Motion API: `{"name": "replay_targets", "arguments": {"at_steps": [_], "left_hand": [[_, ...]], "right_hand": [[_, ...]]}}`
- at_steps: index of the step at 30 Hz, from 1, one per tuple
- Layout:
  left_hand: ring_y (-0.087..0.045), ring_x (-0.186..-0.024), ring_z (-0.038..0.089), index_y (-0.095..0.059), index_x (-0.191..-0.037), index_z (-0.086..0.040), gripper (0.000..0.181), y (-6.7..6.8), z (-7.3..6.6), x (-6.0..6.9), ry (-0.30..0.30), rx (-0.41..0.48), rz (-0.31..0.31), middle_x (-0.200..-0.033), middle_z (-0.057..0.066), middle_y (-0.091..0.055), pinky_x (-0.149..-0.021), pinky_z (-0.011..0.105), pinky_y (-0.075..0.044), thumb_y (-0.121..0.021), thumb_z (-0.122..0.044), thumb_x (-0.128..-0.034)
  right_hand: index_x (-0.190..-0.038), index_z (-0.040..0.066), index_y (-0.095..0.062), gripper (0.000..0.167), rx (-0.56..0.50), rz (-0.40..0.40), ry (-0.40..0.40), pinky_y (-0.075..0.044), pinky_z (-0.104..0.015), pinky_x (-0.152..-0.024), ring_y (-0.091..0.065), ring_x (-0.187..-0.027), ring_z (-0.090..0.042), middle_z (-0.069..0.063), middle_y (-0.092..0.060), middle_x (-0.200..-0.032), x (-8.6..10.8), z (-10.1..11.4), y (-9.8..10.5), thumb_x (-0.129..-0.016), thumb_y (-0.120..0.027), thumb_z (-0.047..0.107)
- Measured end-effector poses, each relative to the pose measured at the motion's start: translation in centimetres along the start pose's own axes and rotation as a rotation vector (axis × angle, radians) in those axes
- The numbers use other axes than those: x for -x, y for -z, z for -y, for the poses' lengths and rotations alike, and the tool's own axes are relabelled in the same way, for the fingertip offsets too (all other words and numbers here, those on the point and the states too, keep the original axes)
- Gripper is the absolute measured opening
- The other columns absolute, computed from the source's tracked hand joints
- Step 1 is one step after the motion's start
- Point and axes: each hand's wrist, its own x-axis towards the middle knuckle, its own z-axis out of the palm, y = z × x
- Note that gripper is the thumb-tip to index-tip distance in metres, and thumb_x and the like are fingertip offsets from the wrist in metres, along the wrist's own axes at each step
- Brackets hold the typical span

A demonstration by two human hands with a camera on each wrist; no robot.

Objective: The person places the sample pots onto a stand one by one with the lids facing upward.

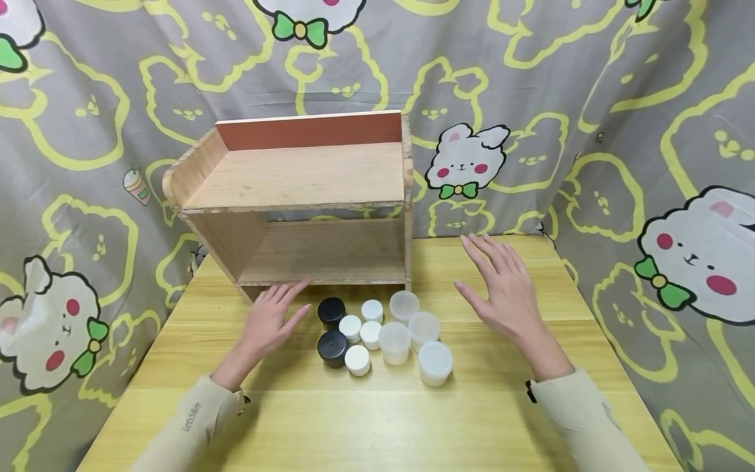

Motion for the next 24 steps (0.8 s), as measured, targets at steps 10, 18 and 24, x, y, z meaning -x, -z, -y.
{"name": "replay_targets", "arguments": {"at_steps": [10, 18, 24], "left_hand": [[-0.063, -0.124, 0.030, -0.054, -0.150, -0.024, 0.051, -2.4, -1.6, 0.2, 0.055, 0.238, 0.062, -0.132, 0.005, -0.067, -0.106, 0.057, -0.049, -0.062, -0.040, -0.1028], [-0.064, -0.122, 0.026, -0.059, -0.146, -0.024, 0.049, -3.5, -2.1, 0.4, 0.083, 0.299, 0.088, -0.129, 0.002, -0.068, -0.106, 0.054, -0.050, -0.066, -0.042, -0.1003], [-0.064, -0.125, 0.030, -0.060, -0.143, -0.024, 0.050, -3.8, -2.4, 0.3, 0.103, 0.258, 0.131, -0.130, 0.003, -0.069, -0.108, 0.058, -0.047, -0.066, -0.046, -0.0995]], "right_hand": [[-0.159, 0.021, -0.042, 0.065, -0.209, -0.054, -0.066, -0.037, -0.062, -0.111, -0.044, -0.144, -0.034, -0.009, -0.048, -0.157, -6.2, 2.4, 0.3, -0.102, -0.058, 0.047], [-0.160, 0.021, -0.041, 0.069, -0.390, -0.062, -0.119, -0.040, -0.057, -0.112, -0.044, -0.142, -0.028, -0.008, -0.046, -0.157, -10.2, 4.2, 0.4, -0.097, -0.068, 0.013], [-0.161, 0.025, -0.040, 0.066, -0.478, -0.068, -0.108, -0.034, -0.051, -0.119, -0.039, -0.147, -0.020, -0.001, -0.043, -0.161, -12.5, 4.4, -0.2, -0.100, -0.064, 0.012]]}}
